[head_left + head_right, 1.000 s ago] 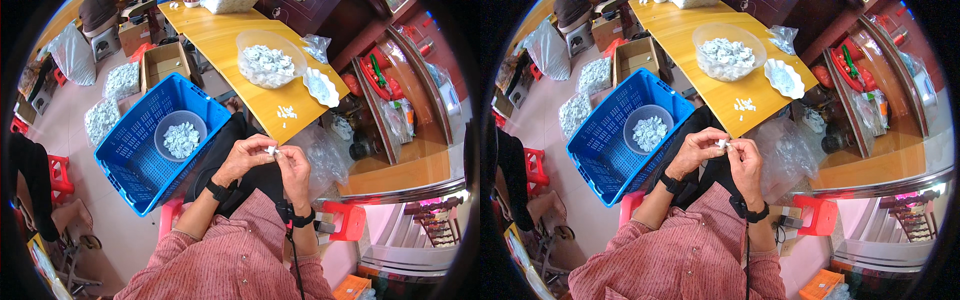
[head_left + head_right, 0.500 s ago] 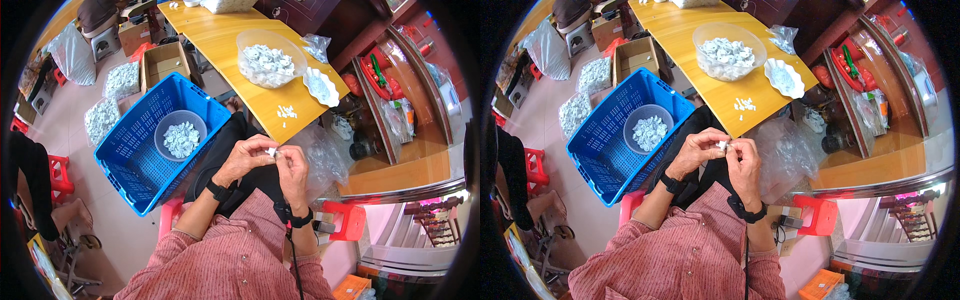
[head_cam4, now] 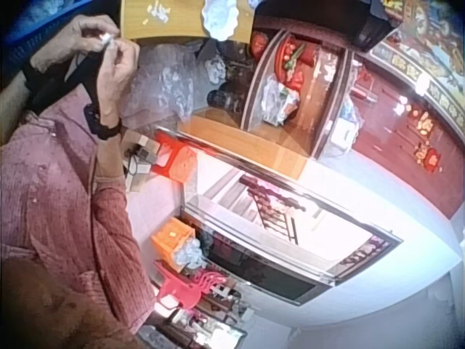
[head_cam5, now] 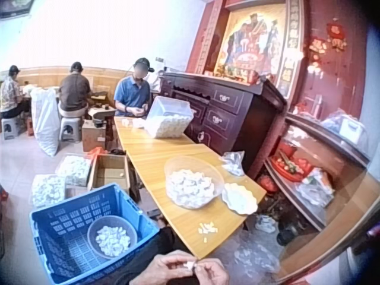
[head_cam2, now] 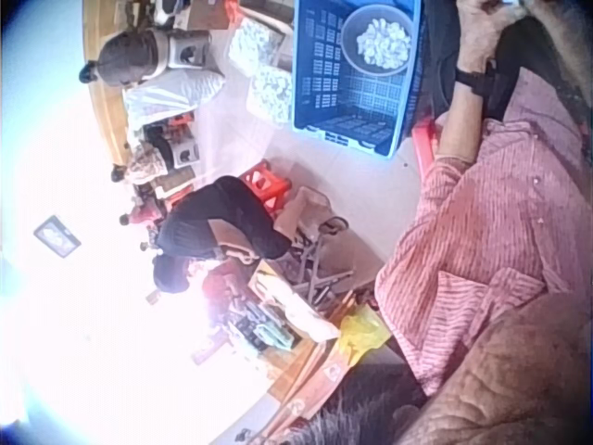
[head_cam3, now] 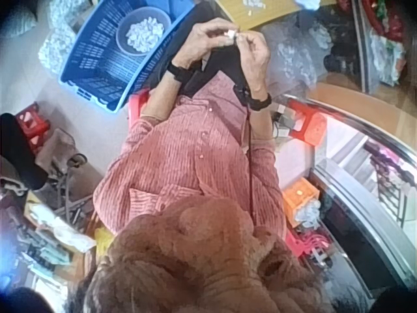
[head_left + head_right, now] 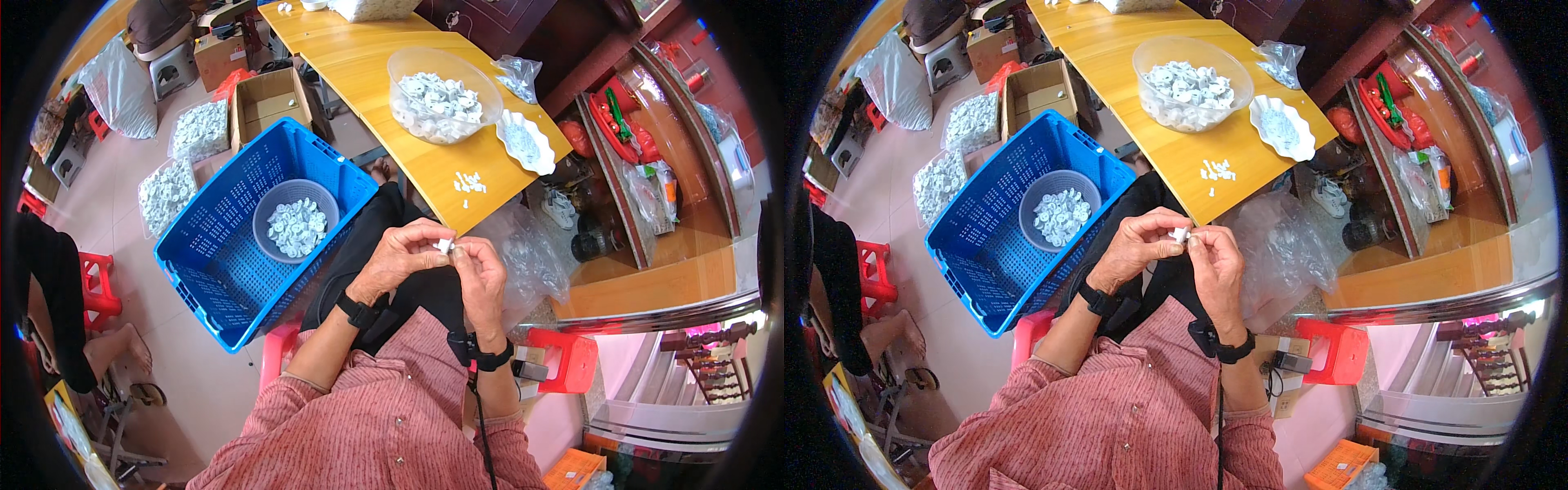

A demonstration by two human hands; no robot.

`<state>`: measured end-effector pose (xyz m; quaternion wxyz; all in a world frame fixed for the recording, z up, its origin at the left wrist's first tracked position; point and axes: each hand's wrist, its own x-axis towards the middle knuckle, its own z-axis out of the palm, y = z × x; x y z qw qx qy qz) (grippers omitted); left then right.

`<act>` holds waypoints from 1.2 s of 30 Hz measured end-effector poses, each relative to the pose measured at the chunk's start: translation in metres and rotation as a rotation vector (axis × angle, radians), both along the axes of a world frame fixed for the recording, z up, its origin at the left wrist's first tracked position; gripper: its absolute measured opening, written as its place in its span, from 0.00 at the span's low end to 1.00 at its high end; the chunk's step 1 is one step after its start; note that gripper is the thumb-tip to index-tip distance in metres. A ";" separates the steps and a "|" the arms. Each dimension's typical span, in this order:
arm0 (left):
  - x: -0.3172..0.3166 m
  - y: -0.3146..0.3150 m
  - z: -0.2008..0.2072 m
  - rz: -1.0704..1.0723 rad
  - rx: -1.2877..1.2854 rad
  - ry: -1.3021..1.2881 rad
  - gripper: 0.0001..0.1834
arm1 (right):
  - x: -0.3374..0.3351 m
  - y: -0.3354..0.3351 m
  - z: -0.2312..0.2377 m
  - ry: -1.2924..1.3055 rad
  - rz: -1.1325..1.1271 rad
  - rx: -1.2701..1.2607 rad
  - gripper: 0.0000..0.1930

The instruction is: Assembling small white plastic components by hand and placing them into a clear bowl.

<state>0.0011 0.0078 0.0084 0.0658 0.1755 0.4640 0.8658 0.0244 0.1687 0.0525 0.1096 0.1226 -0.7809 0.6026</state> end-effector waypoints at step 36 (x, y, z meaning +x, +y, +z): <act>-0.002 -0.003 0.001 -0.004 0.052 -0.011 0.18 | -0.002 0.000 -0.008 -0.190 0.027 -0.176 0.03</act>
